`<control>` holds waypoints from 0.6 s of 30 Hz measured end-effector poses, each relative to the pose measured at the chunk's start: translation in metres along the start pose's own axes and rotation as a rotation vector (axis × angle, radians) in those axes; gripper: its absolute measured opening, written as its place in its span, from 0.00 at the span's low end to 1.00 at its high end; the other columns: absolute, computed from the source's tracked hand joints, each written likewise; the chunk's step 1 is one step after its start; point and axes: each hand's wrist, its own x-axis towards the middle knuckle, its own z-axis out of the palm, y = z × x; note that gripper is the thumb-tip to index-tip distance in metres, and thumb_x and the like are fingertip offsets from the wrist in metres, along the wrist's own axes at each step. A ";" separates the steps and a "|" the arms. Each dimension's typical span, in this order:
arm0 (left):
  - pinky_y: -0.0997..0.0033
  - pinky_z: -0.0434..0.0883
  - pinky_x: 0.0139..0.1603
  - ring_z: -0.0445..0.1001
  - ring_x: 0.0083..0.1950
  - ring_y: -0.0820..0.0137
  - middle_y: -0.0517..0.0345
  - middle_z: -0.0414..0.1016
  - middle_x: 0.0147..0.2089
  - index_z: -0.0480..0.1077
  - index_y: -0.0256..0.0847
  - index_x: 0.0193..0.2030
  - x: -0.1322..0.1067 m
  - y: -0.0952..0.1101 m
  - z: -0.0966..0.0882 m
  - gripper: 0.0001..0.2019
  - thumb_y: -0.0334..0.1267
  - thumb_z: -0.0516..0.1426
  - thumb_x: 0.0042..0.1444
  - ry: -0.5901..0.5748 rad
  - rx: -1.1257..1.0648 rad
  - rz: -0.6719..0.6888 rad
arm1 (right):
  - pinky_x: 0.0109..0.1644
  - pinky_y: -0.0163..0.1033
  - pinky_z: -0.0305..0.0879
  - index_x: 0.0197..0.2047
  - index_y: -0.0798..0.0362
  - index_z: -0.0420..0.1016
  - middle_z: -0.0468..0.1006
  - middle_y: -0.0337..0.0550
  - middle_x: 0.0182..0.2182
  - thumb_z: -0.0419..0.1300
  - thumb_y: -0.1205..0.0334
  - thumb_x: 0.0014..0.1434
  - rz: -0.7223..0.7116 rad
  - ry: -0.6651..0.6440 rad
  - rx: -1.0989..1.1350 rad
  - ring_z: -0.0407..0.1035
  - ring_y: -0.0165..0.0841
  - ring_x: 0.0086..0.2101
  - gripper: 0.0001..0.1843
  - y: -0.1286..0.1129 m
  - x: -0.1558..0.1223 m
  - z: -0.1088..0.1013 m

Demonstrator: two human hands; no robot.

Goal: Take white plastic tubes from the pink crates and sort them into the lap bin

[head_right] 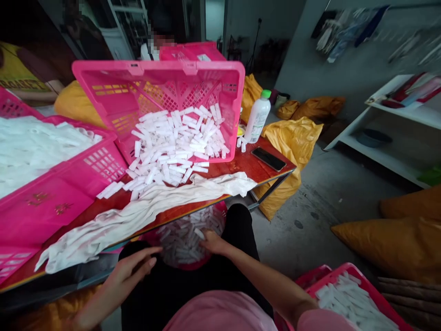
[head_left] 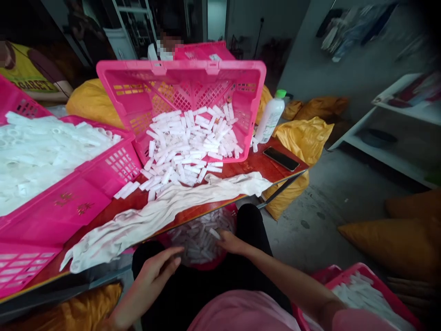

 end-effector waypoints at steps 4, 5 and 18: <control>0.68 0.77 0.45 0.79 0.44 0.63 0.53 0.81 0.45 0.75 0.50 0.53 -0.008 -0.019 -0.004 0.15 0.46 0.55 0.63 -0.041 0.056 0.012 | 0.42 0.40 0.70 0.45 0.58 0.76 0.79 0.45 0.34 0.64 0.60 0.57 -0.100 0.017 -0.056 0.73 0.38 0.36 0.14 -0.016 0.004 -0.047; 0.66 0.76 0.49 0.79 0.47 0.62 0.53 0.80 0.48 0.75 0.51 0.54 -0.010 -0.020 -0.006 0.15 0.46 0.55 0.63 -0.017 0.079 0.020 | 0.42 0.40 0.70 0.43 0.57 0.77 0.79 0.44 0.33 0.61 0.58 0.60 -0.177 0.020 -0.061 0.74 0.37 0.35 0.12 -0.028 0.007 -0.065; 0.68 0.73 0.44 0.76 0.41 0.65 0.50 0.77 0.42 0.74 0.37 0.45 0.033 0.048 -0.232 0.12 0.35 0.51 0.63 0.714 0.646 0.020 | 0.48 0.48 0.66 0.49 0.60 0.72 0.76 0.60 0.44 0.52 0.62 0.67 -0.141 0.568 -1.008 0.73 0.48 0.46 0.13 -0.042 0.126 -0.158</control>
